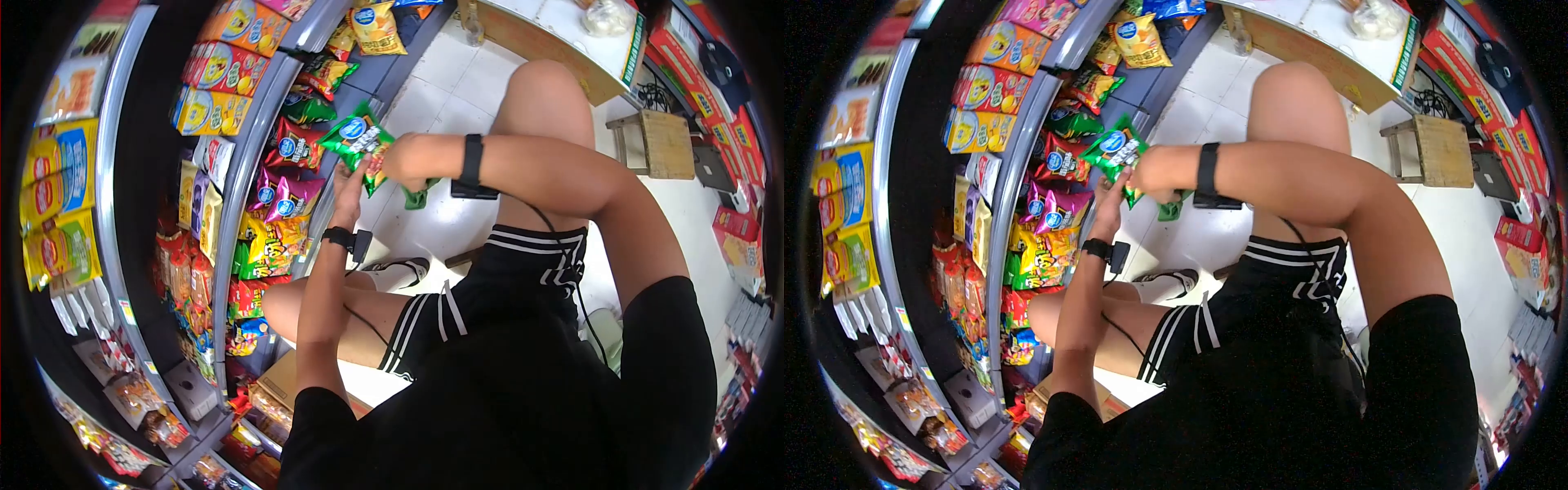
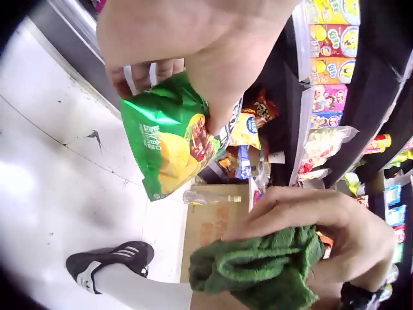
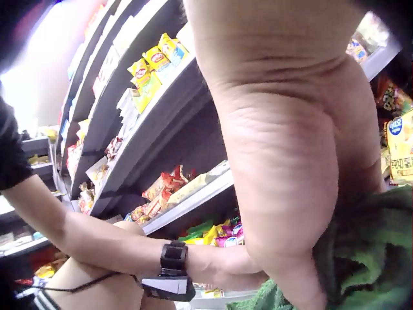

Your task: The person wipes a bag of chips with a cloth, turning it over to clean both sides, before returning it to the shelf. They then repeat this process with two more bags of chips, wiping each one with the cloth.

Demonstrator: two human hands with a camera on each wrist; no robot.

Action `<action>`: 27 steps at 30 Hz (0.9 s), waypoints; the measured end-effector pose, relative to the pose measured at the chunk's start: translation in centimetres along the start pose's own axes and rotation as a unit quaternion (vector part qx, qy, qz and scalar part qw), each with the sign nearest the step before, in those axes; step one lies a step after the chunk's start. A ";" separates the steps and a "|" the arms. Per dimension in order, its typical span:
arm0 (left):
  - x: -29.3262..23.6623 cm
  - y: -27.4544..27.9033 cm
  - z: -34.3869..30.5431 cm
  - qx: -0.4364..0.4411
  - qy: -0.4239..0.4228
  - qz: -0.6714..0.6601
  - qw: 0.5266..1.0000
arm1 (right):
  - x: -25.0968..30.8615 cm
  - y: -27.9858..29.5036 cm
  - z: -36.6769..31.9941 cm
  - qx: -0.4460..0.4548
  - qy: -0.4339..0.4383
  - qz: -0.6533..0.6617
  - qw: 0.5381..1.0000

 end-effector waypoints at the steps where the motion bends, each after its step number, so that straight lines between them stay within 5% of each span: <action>1: 0.9 1.7 0.7 -0.040 -0.021 -0.009 0.999 | 1.0 -0.8 1.6 0.069 -0.007 -0.055 0.996; 2: 1.6 3.5 1.2 -0.080 -0.042 -0.016 0.996 | 1.5 -2.3 2.7 0.138 -0.013 -0.110 0.984; 5: -0.4 4.1 0.9 -0.143 -0.043 -0.057 0.987 | 4.2 -1.4 1.6 -0.067 0.062 -0.147 0.985; 6: -0.8 5.2 1.3 -0.148 -0.043 -0.057 0.986 | 4.8 -1.2 1.4 -0.070 0.065 -0.142 0.985; 7: -1.1 6.3 2.9 -0.102 -0.075 -0.032 0.992 | 5.5 -1.4 1.9 -0.017 0.060 -0.166 0.984; 10: -0.6 9.3 4.7 -0.217 -0.037 0.012 0.975 | 7.0 -1.6 2.6 0.074 0.053 -0.176 0.980; 11: -0.9 10.2 5.5 -0.276 -0.042 0.062 0.958 | 7.4 -1.3 2.3 0.055 0.062 -0.154 0.985; 12: -2.9 7.7 5.6 -0.218 -0.071 0.021 0.973 | 7.5 -0.8 1.6 0.037 0.069 -0.132 0.988; 14: -2.6 8.5 7.8 -0.222 -0.106 0.029 0.969 | 7.6 -1.2 2.4 0.086 0.049 -0.127 0.987; 16: -2.7 9.6 10.3 -0.217 -0.166 0.068 0.960 | 7.6 -1.1 1.5 0.045 0.083 -0.114 0.989; 20: -3.2 8.9 10.9 -0.332 -0.079 0.128 0.931 | 7.1 -2.6 4.7 0.162 0.018 -0.103 0.981; 22: -0.3 11.9 14.6 -0.303 -0.148 0.072 0.939 | 6.9 -2.9 5.5 0.175 0.007 -0.097 0.980; 26: 0.7 12.4 14.9 -0.366 -0.103 0.120 0.917 | 8.0 -5.0 12.2 0.228 -0.024 -0.033 0.973; 27: 0.9 12.3 15.0 -0.349 -0.129 0.091 0.924 | 7.6 -3.6 8.7 0.225 -0.019 -0.038 0.973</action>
Point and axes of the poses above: each hand's wrist, its own z-axis towards the middle knuckle, its own y-axis out of the back of the hand, x = y × z, the point moved 9 cm from there along z, towards the middle knuckle, and after that the axes turned 14 degrees about x, right-handed, at the moved point
